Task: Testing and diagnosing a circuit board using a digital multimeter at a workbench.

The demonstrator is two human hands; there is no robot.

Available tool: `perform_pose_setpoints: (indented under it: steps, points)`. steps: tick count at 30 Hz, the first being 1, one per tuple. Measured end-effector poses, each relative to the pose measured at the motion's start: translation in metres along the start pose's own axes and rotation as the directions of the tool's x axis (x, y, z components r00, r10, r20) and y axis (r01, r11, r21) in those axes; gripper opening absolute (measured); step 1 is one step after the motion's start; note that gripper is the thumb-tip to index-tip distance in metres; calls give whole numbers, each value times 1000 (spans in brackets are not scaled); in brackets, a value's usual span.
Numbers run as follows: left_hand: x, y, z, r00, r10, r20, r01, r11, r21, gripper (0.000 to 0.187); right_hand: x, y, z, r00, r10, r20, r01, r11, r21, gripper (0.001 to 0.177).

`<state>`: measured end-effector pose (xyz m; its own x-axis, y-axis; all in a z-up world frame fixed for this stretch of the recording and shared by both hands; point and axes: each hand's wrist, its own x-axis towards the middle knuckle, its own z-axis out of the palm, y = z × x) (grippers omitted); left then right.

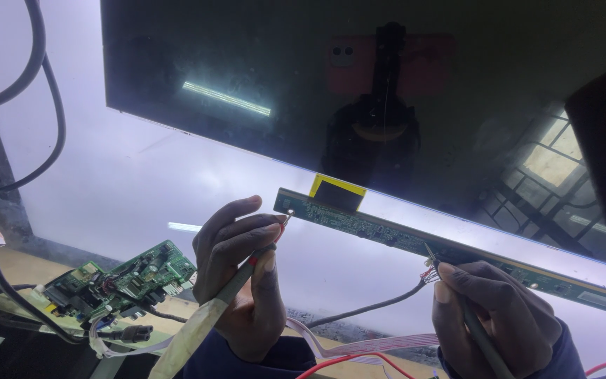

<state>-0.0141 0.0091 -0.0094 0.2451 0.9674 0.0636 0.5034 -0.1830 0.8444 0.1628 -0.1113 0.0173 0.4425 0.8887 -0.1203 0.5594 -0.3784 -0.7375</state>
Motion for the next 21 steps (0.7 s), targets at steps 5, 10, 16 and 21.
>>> perform_pose_setpoints:
  steps: [5,10,16,21]
  points:
    - [0,1,2,1000,2,-4,-2,1000,-9,13,-2,5,2,1000,-20,-22,19,1000,-7,11]
    - [0,1,3,1000,4,-6,-4,1000,-4,14,-1,3,0,1000,9,7,-9,1000,-5,12]
    - [-3,-2,3,1000,-13,-3,13,1000,6,16,-1,5,1,1000,-13,-3,13,1000,-18,11]
    - [-4,-2,4,1000,-25,-10,25,1000,-7,16,-1,3,-2,999,29,27,-29,1000,-3,11]
